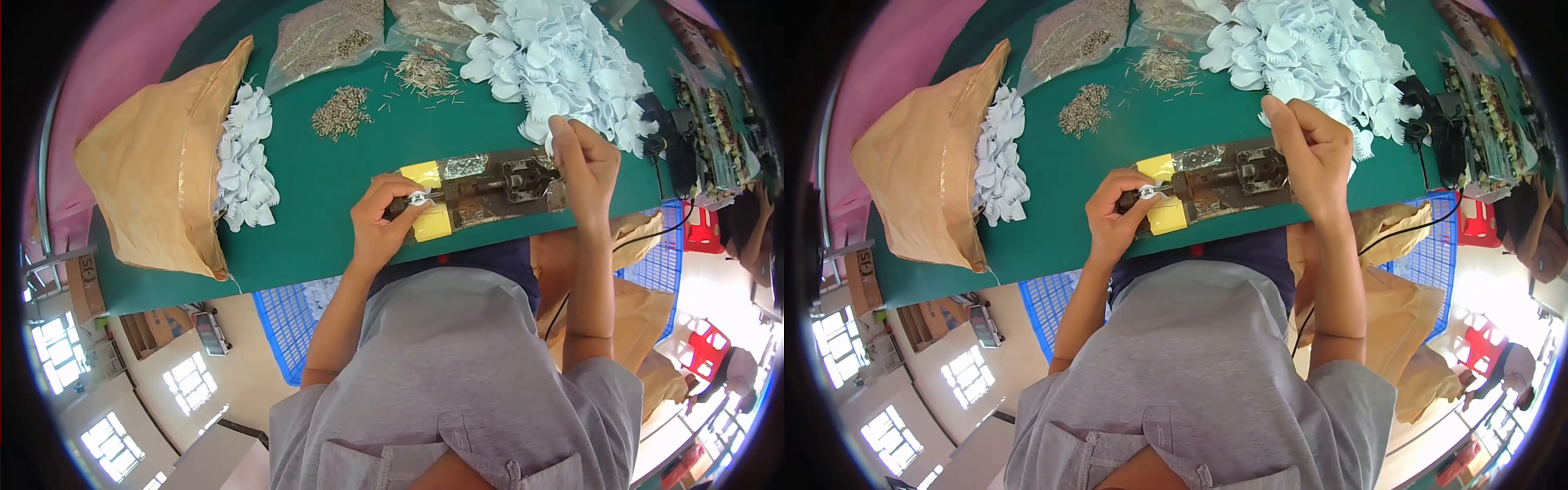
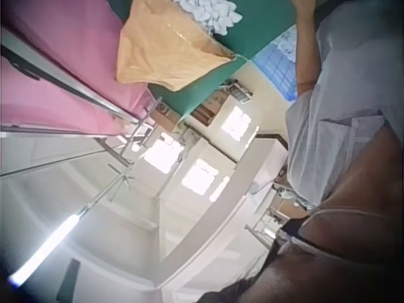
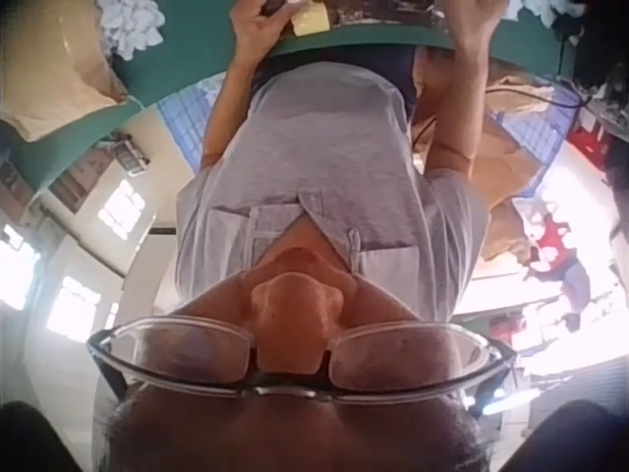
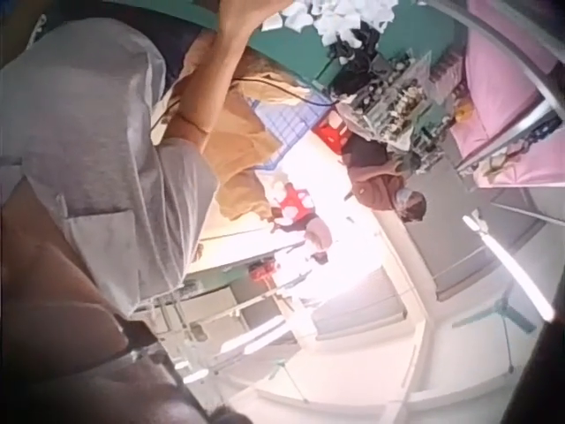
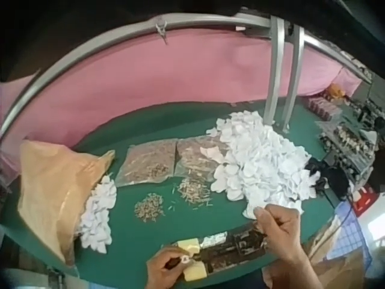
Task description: The person organizes metal pins and springs on the workbench, then repeatedly aligns plastic components with a spring and pin in a benchtop fixture to assemble hair claw clips.
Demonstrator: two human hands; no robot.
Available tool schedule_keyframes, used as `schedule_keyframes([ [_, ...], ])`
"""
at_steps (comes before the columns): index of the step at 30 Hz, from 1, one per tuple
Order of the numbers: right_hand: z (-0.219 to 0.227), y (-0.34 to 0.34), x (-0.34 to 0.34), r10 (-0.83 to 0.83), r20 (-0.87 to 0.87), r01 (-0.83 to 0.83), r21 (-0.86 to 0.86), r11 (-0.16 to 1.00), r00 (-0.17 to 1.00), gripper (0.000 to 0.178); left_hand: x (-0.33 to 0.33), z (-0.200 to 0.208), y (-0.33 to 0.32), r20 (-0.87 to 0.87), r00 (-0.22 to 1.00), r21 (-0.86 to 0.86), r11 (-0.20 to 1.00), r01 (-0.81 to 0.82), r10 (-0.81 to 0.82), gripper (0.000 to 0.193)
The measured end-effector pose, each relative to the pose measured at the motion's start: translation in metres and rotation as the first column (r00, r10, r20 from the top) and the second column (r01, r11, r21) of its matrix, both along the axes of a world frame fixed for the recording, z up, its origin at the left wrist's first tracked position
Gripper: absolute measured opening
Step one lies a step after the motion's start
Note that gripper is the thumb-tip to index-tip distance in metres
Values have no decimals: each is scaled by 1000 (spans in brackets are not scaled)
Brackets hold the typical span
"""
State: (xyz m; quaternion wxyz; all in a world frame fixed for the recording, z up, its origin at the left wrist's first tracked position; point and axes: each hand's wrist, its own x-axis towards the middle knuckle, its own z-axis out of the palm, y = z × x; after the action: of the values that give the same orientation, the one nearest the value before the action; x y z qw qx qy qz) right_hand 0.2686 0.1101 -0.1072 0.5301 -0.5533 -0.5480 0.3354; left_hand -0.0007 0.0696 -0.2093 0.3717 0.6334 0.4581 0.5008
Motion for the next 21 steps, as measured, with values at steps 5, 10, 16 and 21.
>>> schedule_keyframes([
  [5, -2, -2, -7, -37, 99, 33, 42, 999, 994, 44, -6, 2, -2, -14, 1000, 26, 1000, 7, -7, 21],
  [10, -13, 1, 12, 10, 2, -10, 3, 1000, 1000, 47, -9, 25, -3, 359, 932, 73, 997, 28, -53, 24],
  [16, -21, 4, 30, 39, -122, -38, 12, 999, 992, 44, -78, 72, -60, 138, 990, 211, 977, -46, 17, 27],
  [21, -22, 8, 24, 60, -105, -58, 23, 998, 993, 43, -166, 51, -141, -408, 829, -111, 880, -462, 383, 35],
])
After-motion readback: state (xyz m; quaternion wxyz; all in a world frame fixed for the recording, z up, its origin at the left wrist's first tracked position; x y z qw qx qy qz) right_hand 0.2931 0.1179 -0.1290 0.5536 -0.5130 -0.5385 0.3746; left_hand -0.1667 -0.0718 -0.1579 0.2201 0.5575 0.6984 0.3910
